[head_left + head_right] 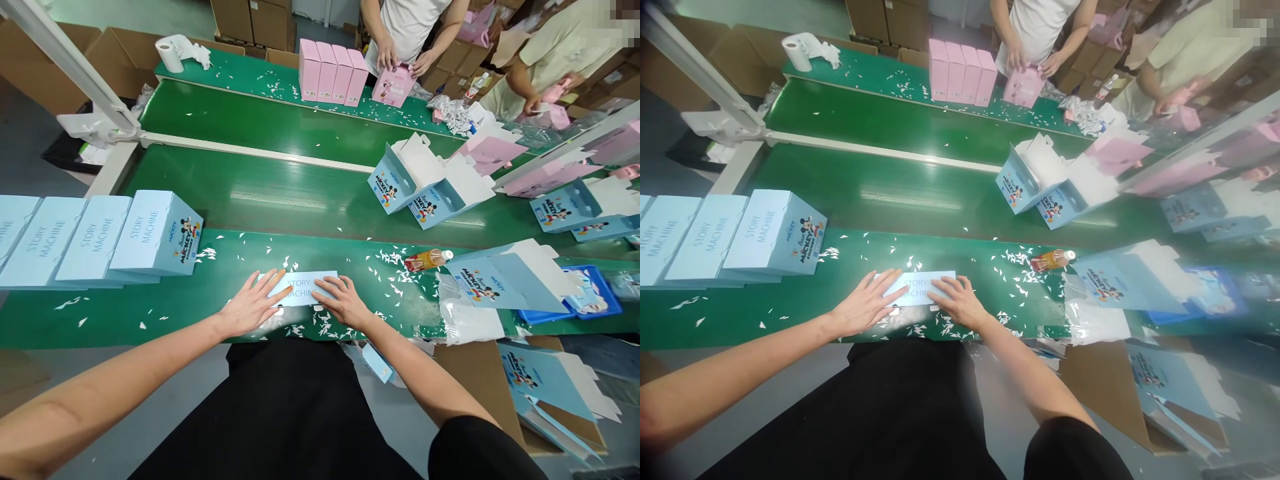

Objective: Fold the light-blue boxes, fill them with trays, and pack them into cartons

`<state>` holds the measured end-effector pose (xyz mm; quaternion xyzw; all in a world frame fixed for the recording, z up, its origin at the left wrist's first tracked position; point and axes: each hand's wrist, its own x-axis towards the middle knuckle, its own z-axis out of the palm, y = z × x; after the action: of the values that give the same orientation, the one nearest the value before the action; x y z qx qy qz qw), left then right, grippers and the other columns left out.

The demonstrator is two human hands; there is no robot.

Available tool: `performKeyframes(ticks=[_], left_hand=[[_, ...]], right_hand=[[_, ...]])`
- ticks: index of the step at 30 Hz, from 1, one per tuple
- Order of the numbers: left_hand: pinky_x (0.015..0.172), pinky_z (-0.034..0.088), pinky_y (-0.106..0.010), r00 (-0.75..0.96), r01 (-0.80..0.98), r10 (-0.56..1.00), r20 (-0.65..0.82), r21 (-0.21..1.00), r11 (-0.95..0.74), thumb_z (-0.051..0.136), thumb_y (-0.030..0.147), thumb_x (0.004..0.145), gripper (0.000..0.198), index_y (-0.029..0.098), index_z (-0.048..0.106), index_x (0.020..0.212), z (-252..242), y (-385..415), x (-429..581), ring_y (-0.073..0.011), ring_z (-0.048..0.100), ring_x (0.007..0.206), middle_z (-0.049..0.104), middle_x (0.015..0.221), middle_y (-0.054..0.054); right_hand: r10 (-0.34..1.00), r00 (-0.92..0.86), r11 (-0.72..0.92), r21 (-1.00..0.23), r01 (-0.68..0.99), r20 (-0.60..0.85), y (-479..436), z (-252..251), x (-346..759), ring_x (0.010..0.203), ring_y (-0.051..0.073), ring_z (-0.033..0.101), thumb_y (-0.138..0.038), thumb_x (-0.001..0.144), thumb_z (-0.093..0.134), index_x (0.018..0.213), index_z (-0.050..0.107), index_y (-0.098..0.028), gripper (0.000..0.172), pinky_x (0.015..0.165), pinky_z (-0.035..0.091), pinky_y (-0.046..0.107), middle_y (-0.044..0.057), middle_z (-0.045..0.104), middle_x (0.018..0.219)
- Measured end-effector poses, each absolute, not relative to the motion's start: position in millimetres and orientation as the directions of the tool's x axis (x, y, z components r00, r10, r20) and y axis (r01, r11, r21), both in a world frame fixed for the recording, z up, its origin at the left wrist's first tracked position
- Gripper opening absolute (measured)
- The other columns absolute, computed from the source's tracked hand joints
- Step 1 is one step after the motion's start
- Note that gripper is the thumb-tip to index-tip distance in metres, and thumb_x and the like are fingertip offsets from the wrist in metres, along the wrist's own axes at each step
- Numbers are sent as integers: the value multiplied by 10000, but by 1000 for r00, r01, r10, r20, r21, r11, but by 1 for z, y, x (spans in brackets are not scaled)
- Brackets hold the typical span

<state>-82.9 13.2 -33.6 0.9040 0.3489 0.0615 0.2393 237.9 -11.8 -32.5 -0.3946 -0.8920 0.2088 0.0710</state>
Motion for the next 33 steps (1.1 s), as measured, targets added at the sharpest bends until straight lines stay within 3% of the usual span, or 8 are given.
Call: performKeyframes(ticks=[10,17,21,24,26,29,31,33], left_hand=[[1058,238,-690,832,537,541,-122,421,-731,406,260,944,585,451,326,1491,-26,26,-84,-428,277,1425,269,1620,-58],[1068,241,-671,860,510,470,-201,383,-770,484,324,896,664,424,276,1518,-23,30,-85,-442,210,1452,148,1656,-53],[1056,252,-655,852,524,483,-202,311,-793,520,323,872,731,389,229,1539,-23,25,-87,-459,189,1455,118,1654,-106],[986,318,-593,773,632,595,-222,184,-753,468,285,913,680,400,221,1536,-23,8,-79,-465,230,1427,151,1631,-156],[928,351,-536,655,752,719,-232,102,-652,457,296,919,644,361,265,1530,-21,-7,-68,-466,299,1373,233,1584,-200],[863,365,-486,438,896,866,-243,38,-443,498,399,886,656,241,352,1505,-20,-24,-51,-431,443,1192,393,1423,-255],[848,361,-475,374,927,898,-233,59,-371,505,462,864,667,212,404,1475,-21,-28,-45,-391,481,1081,442,1334,-248],[868,354,-478,373,927,906,-198,108,-358,496,476,857,653,217,436,1453,-25,-28,-45,-364,480,1042,446,1311,-231]], right_hand=[[755,-655,602,-380,703,-15,-18,-40,230,1401,330,353,-287,1003,456,1423,490,-330,424,999,353,525,59,404,1556],[718,-693,618,-401,676,-62,-20,-32,230,1436,357,285,-362,960,525,1491,385,-330,550,1137,167,642,80,300,1606],[709,-696,623,-359,695,-119,-20,-26,230,1467,370,208,-377,920,561,1522,333,-256,656,1154,74,660,135,207,1630],[874,-479,421,-359,833,-87,-28,-26,228,1477,396,150,-427,908,549,1543,266,-141,751,1150,87,652,211,172,1621],[982,-184,137,-491,860,-49,-36,-33,224,1428,369,294,-453,936,483,1532,273,-132,709,1142,190,611,222,317,1560],[954,132,-296,-787,542,-268,-44,-58,213,1076,266,632,-514,979,362,1365,485,-172,530,979,452,464,159,644,1224],[886,55,-457,-851,259,-460,-41,-77,201,847,209,678,-618,955,363,1174,590,-180,540,821,519,369,104,701,1018],[838,-96,-529,-843,92,-537,-30,-92,188,775,181,668,-730,895,392,1036,620,-178,614,754,520,324,78,700,932]])
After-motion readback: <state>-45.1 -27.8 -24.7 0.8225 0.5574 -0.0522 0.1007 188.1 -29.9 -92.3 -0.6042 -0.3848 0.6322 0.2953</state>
